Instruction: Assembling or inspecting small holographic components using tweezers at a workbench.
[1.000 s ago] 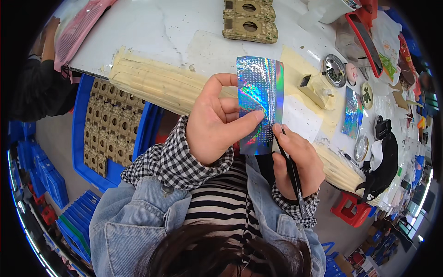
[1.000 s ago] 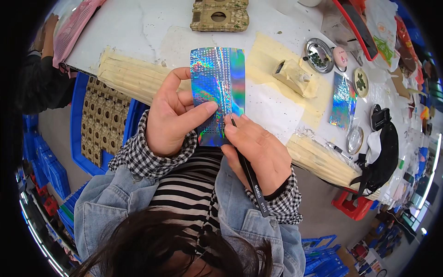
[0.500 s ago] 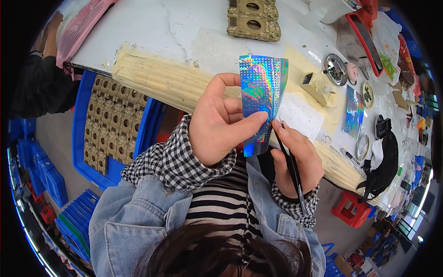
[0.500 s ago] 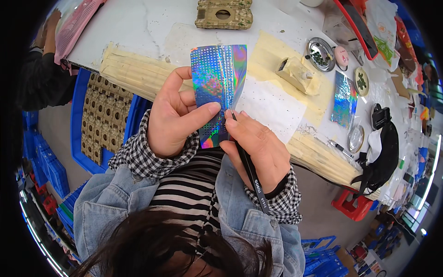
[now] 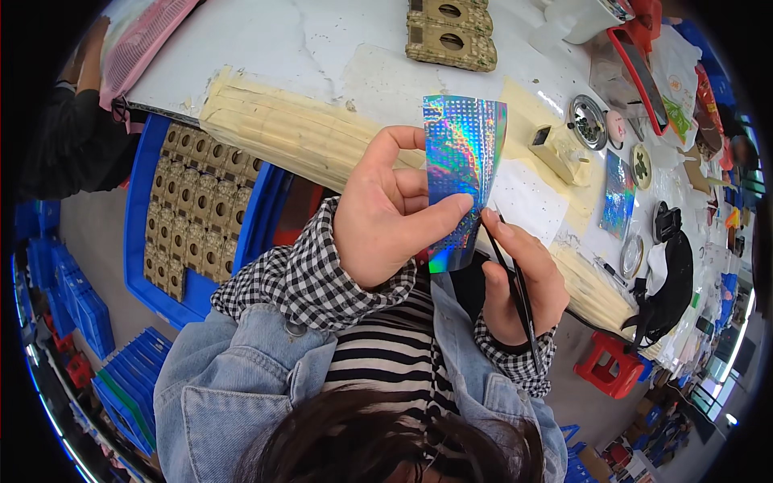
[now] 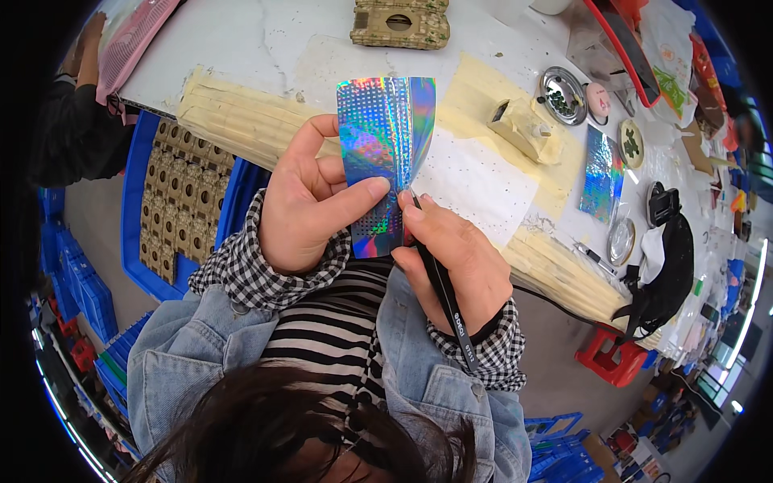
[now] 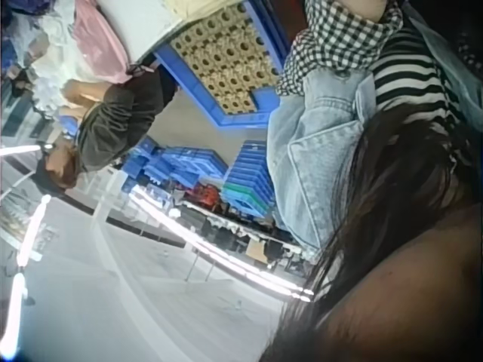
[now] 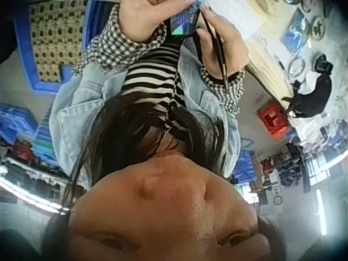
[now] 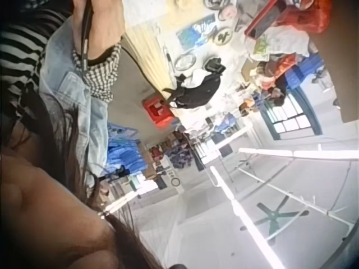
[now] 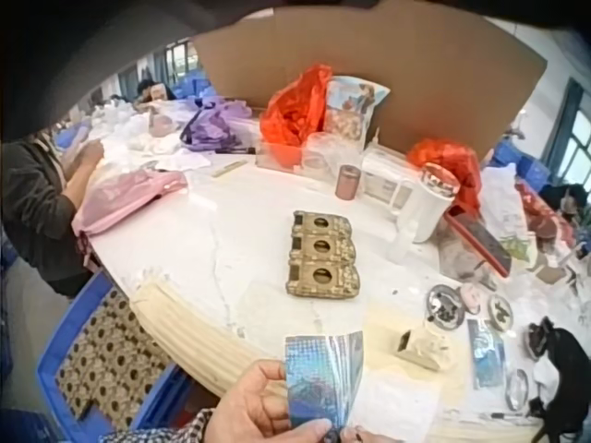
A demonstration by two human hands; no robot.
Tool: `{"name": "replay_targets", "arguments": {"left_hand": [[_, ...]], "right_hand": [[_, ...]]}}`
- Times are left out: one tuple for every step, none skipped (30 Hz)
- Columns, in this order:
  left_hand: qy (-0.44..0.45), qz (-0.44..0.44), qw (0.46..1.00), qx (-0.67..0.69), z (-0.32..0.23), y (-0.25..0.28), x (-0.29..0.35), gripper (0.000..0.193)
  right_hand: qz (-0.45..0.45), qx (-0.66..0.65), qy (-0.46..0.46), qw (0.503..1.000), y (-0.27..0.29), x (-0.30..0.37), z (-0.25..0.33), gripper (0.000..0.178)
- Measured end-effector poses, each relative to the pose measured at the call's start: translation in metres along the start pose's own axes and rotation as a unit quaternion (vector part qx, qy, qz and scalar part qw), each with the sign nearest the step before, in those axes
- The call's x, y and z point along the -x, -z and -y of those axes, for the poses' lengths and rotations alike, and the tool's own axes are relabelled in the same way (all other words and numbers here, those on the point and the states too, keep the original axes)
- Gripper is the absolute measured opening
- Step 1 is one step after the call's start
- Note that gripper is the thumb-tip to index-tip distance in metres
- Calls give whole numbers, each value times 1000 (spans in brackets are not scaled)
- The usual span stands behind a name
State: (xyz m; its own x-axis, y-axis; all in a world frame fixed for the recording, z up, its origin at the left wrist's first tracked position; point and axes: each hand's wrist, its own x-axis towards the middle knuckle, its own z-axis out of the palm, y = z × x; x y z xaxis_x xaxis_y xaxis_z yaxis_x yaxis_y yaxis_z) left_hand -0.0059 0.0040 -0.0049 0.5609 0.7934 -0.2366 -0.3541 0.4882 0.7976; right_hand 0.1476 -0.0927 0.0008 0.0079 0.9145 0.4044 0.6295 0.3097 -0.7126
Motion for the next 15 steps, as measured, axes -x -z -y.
{"name": "replay_targets", "arguments": {"left_hand": [[-3,0,1000,0,0,0,1,50],[-5,-1,1000,-1,-1,0,1,49],[-6,-2,1000,-3,-1,0,2,49],[-7,-2,1000,-5,-1,0,2,49],[-8,-2,1000,-6,-1,1,2,49],[-9,-4,1000,-6,-2,0,2,49],[-10,-5,1000,-6,-2,0,3,49],[-12,-7,1000,-5,-2,0,3,49],[-13,-8,1000,-8,-2,0,3,49],[-15,-10,1000,-11,-1,0,3,49],[-16,-12,1000,-14,-1,0,3,48],[-16,-11,1000,-18,-1,0,3,48],[-16,-10,1000,-21,-1,0,3,48],[-16,-9,1000,-25,-1,0,3,48],[-17,-12,999,-27,-1,0,4,48]], "right_hand": [[4,4,0,1000,0,-1,1,42],[4,6,0,1000,0,-2,2,42],[5,8,0,1000,0,-2,2,42],[6,10,0,1000,0,-2,3,42],[4,8,-3,1000,-1,-2,3,42],[2,7,-5,1000,-2,-2,3,42],[0,5,-8,1000,-2,-2,2,41],[-2,8,-8,1000,-3,-2,3,41],[-4,11,-8,1000,-3,-2,3,40],[-5,14,-8,1000,-3,-3,3,39],[-8,15,-8,1000,-3,-3,3,38],[-11,15,-8,1000,-4,-3,3,37],[-14,16,-9,1000,-4,-3,3,36],[-12,19,-7,1000,-4,-4,4,36],[-10,23,-6,1000,-4,-5,5,35]]}}
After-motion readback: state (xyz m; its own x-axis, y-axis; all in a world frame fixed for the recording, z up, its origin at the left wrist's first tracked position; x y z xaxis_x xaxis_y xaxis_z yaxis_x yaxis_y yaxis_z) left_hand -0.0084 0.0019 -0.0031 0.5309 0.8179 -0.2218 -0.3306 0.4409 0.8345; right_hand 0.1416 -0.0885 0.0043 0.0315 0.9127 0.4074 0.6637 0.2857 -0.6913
